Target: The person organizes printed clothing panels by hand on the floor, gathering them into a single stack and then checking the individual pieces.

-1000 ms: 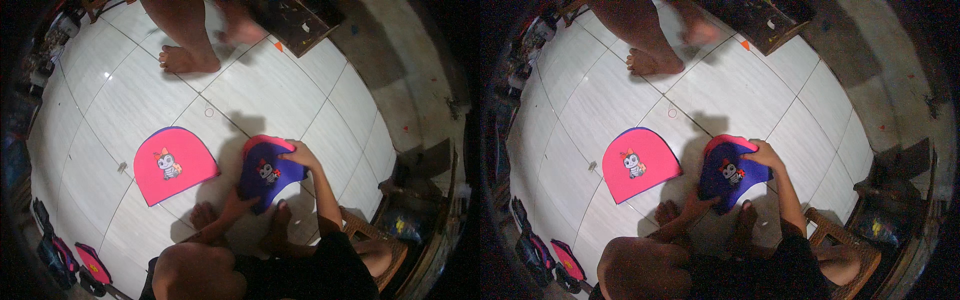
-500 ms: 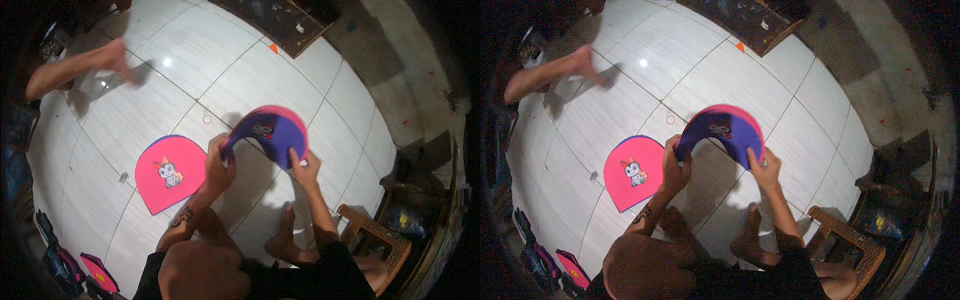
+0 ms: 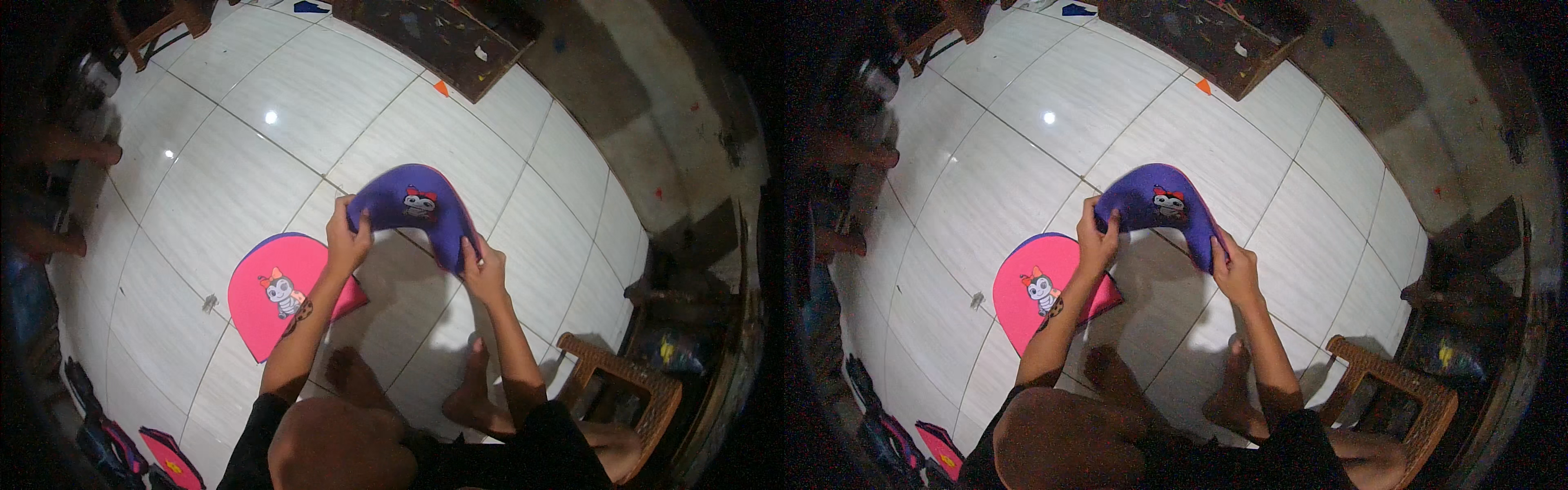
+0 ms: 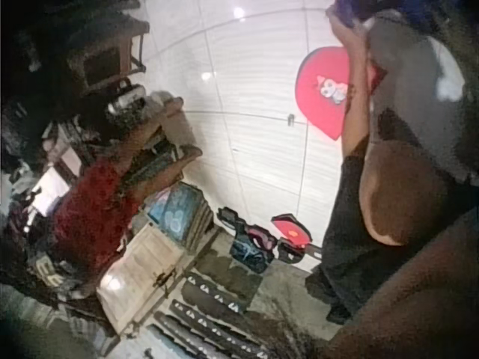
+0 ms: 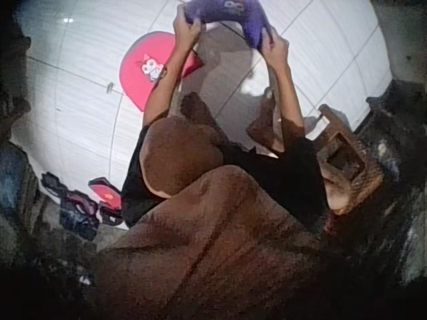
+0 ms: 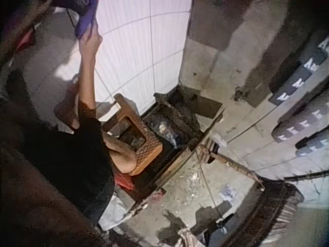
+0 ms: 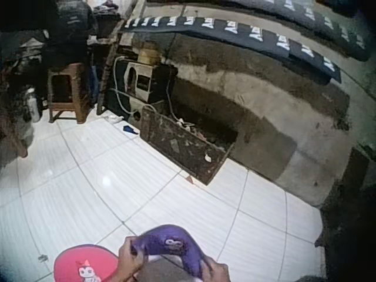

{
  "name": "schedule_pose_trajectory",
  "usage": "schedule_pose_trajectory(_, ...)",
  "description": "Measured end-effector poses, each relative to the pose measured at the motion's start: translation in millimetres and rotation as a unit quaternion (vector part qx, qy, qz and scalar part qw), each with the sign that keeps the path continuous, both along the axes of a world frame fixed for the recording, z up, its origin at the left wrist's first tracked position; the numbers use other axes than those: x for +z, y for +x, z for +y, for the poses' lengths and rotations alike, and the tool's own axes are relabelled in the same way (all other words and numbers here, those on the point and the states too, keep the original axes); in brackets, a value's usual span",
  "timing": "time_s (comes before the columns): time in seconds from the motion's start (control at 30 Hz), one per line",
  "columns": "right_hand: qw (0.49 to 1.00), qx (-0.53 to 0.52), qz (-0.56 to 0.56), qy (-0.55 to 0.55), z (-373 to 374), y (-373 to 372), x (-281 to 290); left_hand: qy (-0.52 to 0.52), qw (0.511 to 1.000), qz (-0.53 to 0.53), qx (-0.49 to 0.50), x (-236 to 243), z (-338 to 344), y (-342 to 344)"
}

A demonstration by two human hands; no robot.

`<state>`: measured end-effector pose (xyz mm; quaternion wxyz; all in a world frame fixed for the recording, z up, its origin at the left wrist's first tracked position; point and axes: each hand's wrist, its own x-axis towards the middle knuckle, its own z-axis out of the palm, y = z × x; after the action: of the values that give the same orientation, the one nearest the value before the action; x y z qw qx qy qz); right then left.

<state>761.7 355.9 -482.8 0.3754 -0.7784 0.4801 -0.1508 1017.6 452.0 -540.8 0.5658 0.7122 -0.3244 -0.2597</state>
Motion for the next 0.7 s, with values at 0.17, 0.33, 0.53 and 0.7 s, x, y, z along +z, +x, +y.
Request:
schedule_pose_trajectory(0.17,0.999,0.007,-0.018,0.031,9,21,24,-0.169,0.972,-0.142,0.081,5,-8,2)
schedule_pose_trajectory(0.33,0.998,0.010,-0.052,-0.028,7,13,-3,-0.081,0.995,-0.048,-0.010,7,2,8)
schedule_pose_trajectory(0.53,0.998,0.011,-0.066,-0.016,8,32,-17,0.015,0.996,-0.087,-0.031,32,34,28)
schedule_pose_trajectory(0.7,0.968,0.143,-0.069,0.196,43,90,10,0.054,0.992,0.003,0.112,49,160,73)
